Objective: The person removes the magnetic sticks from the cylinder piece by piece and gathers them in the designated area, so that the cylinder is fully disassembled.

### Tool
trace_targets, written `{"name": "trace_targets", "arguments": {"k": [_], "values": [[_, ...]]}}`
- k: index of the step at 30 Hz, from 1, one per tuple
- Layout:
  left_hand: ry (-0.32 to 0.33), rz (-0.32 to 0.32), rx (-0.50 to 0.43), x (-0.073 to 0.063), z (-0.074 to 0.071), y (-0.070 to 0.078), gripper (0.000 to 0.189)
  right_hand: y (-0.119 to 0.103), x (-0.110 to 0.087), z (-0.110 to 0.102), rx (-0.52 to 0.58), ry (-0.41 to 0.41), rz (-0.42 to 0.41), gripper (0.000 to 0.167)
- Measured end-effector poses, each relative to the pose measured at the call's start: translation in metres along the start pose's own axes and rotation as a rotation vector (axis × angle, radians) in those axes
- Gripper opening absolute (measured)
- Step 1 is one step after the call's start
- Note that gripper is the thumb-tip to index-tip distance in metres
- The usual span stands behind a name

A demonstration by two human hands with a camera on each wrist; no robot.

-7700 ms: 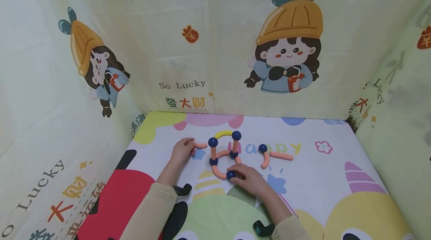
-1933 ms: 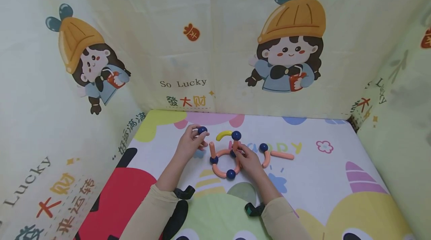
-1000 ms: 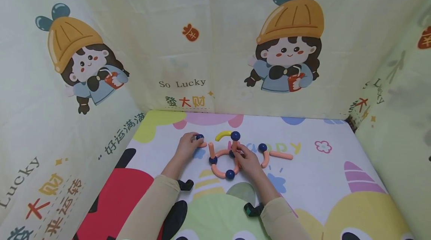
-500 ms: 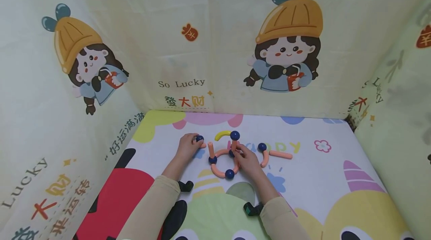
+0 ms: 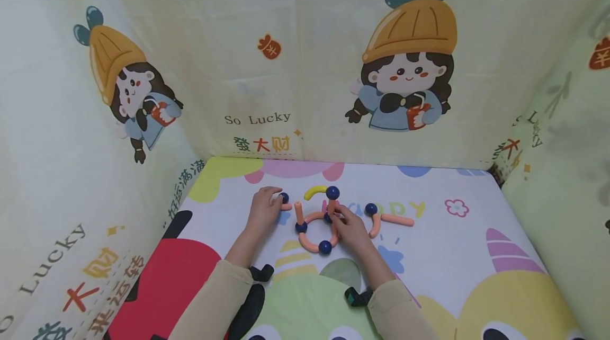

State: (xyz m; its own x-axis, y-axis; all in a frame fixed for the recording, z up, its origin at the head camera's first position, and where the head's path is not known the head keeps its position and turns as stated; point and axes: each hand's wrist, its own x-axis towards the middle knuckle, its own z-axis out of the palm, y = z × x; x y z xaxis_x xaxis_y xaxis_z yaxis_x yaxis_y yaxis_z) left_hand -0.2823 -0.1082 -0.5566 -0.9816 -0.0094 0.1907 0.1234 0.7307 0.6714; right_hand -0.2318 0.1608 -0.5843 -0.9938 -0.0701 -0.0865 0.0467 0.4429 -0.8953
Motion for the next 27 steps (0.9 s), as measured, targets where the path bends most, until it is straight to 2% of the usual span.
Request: {"name": "trace_targets", "arguments": {"k": [3, 8, 10, 15, 19, 22, 27], "values": [[-0.038, 0.047, -0.063, -0.007, -0.002, 0.005, 0.029, 0.000, -0.001, 0.000, 0.015, -0.003, 0.001, 0.032], [-0.183, 0.106, -0.152, -0.021, -0.004, 0.009, 0.031, 0.000, -0.001, 0.000, 0.031, -0.002, 0.008, 0.032], [-0.245, 0.102, -0.188, -0.026, -0.003, 0.009, 0.033, 0.000, -0.002, 0.000, 0.033, -0.002, 0.013, 0.032], [-0.373, -0.006, -0.292, -0.036, 0.005, 0.008, 0.035, 0.001, 0.000, 0.000, 0.020, -0.004, 0.020, 0.034], [-0.428, -0.088, -0.364, -0.044, 0.009, 0.009, 0.029, 0.001, -0.001, 0.000, 0.001, -0.006, 0.013, 0.035], [-0.435, -0.115, -0.421, -0.048, 0.012, 0.010, 0.036, 0.001, 0.000, 0.000, -0.006, -0.006, 0.016, 0.034], [-0.398, -0.166, -0.499, -0.052, 0.015, 0.013, 0.041, 0.001, 0.000, 0.000, -0.014, -0.002, 0.016, 0.036]]}}
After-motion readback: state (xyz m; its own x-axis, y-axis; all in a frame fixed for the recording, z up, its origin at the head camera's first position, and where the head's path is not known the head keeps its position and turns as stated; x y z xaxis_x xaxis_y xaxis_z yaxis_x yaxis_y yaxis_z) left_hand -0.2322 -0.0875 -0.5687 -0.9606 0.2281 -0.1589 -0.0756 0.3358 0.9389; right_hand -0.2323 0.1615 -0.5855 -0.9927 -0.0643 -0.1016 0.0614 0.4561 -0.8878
